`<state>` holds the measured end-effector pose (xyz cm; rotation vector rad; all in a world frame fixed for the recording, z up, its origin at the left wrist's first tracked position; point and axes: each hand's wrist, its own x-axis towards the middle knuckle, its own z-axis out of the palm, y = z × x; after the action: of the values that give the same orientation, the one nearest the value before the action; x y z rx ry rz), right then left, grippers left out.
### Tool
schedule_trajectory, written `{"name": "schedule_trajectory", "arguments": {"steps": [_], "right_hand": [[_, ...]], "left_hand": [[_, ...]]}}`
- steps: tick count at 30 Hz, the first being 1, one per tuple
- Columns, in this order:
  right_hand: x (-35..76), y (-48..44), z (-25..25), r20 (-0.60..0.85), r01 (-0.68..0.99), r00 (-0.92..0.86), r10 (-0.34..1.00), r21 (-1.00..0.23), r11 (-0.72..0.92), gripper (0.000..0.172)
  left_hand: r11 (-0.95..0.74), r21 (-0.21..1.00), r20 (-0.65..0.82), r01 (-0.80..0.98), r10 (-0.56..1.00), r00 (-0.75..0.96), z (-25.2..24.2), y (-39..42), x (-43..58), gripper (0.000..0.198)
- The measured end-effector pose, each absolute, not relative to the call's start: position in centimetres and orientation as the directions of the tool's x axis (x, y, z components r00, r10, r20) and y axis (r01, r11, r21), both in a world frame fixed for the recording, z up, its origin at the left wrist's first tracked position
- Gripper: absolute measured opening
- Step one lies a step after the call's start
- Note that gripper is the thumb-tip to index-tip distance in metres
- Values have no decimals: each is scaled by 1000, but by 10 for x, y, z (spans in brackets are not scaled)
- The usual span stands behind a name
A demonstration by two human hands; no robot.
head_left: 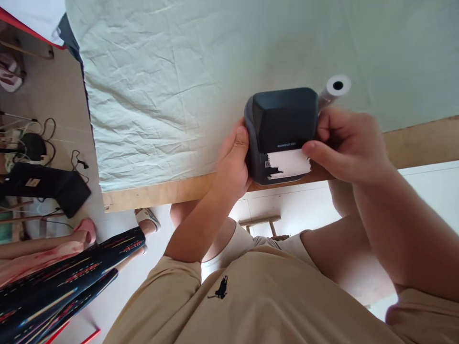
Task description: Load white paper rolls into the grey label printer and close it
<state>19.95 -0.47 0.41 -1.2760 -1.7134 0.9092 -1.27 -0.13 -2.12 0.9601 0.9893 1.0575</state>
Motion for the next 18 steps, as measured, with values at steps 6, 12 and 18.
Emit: {"name": "schedule_trajectory", "arguments": {"steps": [6, 12, 18], "right_hand": [[193, -6, -3, 402, 372, -30, 915, -845, 383, 69], [175, -4, 24, 639, 503, 301, 708, -737, 452, 42], [184, -7, 38, 398, 877, -147, 906, -371, 305, 12]], "left_hand": [[237, 917, -176, -320, 962, 207, -18, 2, -11, 53], [254, 835, -160, -488, 961, 226, -9, -3, -6, 26], [226, 862, -158, -453, 970, 183, -4, -5, -4, 27]]}}
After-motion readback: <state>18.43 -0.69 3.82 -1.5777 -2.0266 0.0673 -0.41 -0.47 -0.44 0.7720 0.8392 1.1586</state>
